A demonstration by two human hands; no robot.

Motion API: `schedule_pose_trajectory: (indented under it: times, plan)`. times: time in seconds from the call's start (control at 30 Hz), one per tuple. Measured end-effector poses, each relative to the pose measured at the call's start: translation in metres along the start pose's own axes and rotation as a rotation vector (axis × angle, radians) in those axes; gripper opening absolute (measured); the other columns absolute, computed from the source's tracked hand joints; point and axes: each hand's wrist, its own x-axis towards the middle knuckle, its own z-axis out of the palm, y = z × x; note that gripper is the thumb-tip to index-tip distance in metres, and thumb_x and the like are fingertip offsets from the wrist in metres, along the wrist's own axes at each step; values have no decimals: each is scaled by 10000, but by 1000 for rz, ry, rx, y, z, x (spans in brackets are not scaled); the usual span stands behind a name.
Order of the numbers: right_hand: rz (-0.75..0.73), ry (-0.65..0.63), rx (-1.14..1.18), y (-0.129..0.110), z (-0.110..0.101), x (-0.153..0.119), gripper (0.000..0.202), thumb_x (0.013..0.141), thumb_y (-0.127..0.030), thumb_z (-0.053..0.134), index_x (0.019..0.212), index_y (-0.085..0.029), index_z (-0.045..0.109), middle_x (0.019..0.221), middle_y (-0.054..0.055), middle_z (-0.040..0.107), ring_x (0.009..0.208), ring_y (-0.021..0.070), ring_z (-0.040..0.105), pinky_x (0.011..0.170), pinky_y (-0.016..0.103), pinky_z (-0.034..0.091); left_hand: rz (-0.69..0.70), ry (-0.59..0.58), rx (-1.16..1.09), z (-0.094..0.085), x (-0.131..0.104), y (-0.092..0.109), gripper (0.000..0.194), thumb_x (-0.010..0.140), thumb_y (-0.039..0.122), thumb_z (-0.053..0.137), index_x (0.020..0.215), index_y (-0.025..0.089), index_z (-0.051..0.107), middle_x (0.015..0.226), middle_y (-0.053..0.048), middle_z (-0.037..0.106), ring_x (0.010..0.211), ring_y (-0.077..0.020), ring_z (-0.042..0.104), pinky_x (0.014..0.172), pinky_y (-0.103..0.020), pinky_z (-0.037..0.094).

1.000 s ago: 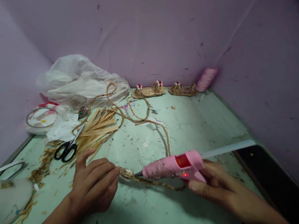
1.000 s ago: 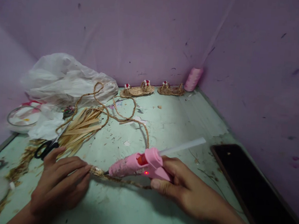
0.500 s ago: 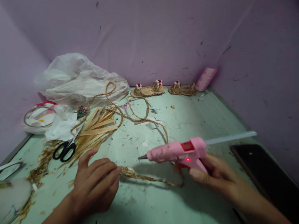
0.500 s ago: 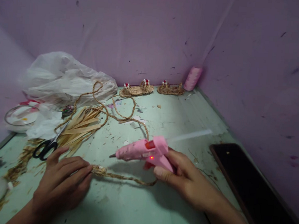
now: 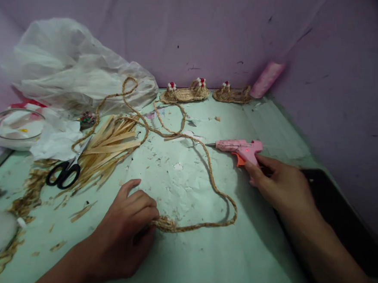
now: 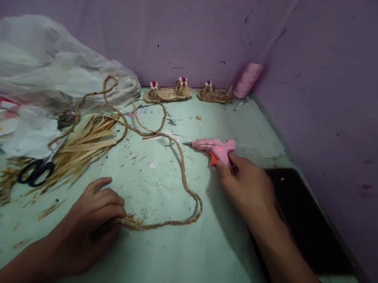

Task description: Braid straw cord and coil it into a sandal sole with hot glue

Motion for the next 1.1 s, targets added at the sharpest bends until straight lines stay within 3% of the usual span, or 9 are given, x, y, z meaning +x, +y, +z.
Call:
schedule_pose_trajectory:
  times: [0.07, 0.13, 0.23, 0.33, 0.5, 0.67, 0.83, 1.1]
  plan:
    - [-85, 103, -299, -10, -7, -11, 291, 801, -459, 556, 843, -194, 667, 869, 138, 662, 734, 291, 587, 565, 370, 370, -3, -6, -4, -1, 1, 1, 183, 707, 66, 490, 787, 198, 588, 715, 8, 573, 688, -139, 523, 1024, -529, 253]
    - [-301, 163, -228, -25, -11, -25, 231, 834, -403, 544, 929, -223, 653, 986, 120, 656, 845, 286, 595, 650, 386, 420, 14, 3, -9, -1, 2, 1, 181, 709, 73, 489, 791, 198, 591, 705, 8, 570, 675, -138, 517, 1012, -526, 269]
    - [-768, -220, -38, -47, -3, -46, 168, 824, -322, 607, 970, -240, 625, 962, 54, 658, 876, 225, 581, 752, 359, 432, 40, 14, -14, -1, 2, 1, 186, 716, 73, 487, 804, 196, 596, 692, 10, 570, 656, -134, 508, 996, -523, 284]
    - [-988, -422, -114, -56, 17, -57, 89, 845, -218, 559, 880, -196, 638, 872, 41, 663, 776, 201, 558, 739, 369, 400, 45, 13, 0, -1, 2, 1, 190, 723, 70, 480, 795, 199, 600, 688, 11, 574, 653, -133, 505, 989, -515, 294]
    - [-995, -468, -158, -46, 36, -55, 210, 880, -145, 476, 780, -185, 656, 670, 20, 613, 633, 167, 524, 628, 317, 375, 34, -45, 26, -3, 3, 1, 199, 729, 59, 476, 790, 196, 606, 698, 7, 577, 666, -136, 517, 1007, -505, 291]
    - [-924, -447, -168, -51, 36, -48, 238, 862, -127, 459, 757, -170, 668, 702, 50, 612, 661, 171, 512, 576, 282, 355, 77, -46, 9, -4, 4, 0, 208, 721, 44, 455, 767, 192, 594, 679, 6, 565, 644, -136, 506, 1007, -518, 287]
    - [-1000, -388, -189, -64, 43, -41, 262, 822, -73, 467, 746, -197, 684, 710, 32, 625, 647, 159, 480, 605, 302, 321, 91, -142, 50, -6, 5, -1, 189, 713, 40, 455, 727, 183, 577, 685, -1, 552, 658, -141, 500, 1017, -506, 288]
    - [-1122, -335, -276, -78, 59, -34, 185, 800, -140, 579, 666, -238, 662, 708, -17, 650, 686, 171, 454, 657, 346, 259, 136, -116, 66, -4, 4, -3, 165, 693, 42, 453, 677, 184, 536, 670, -1, 536, 639, -144, 465, 1005, -510, 312]
